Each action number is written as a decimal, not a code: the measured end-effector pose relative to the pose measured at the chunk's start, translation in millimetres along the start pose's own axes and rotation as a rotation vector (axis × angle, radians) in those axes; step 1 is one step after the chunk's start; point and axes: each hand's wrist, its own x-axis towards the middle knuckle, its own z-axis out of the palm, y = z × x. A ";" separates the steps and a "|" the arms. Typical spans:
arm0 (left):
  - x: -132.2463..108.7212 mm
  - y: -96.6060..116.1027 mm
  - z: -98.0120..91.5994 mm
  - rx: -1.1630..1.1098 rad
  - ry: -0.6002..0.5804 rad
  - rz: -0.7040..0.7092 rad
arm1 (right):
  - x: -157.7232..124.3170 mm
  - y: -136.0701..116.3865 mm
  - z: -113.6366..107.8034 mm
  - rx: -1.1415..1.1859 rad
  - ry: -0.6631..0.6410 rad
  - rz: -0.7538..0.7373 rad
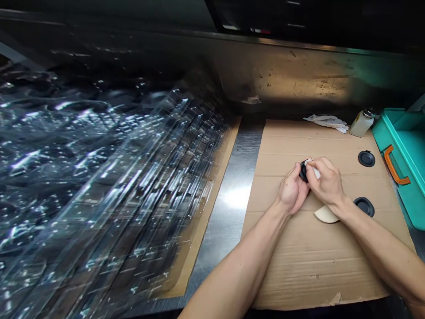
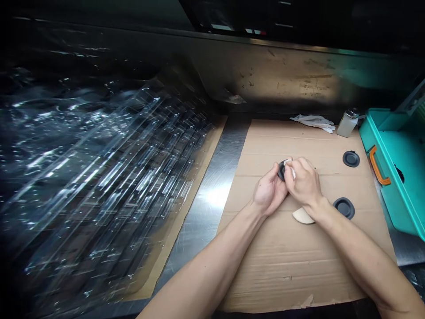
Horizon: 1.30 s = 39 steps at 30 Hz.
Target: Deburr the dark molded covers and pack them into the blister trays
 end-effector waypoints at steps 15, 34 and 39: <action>0.6 10.7 -1.3 0.118 0.031 -0.026 | -1.5 -4.2 -16.6 -0.324 -0.280 -0.017; 1.2 27.1 2.8 0.107 0.078 -0.062 | -16.0 29.4 -79.8 -0.420 -0.473 0.131; -1.2 28.8 7.2 0.143 0.155 -0.079 | -18.2 36.5 -79.6 -0.337 -0.648 -0.020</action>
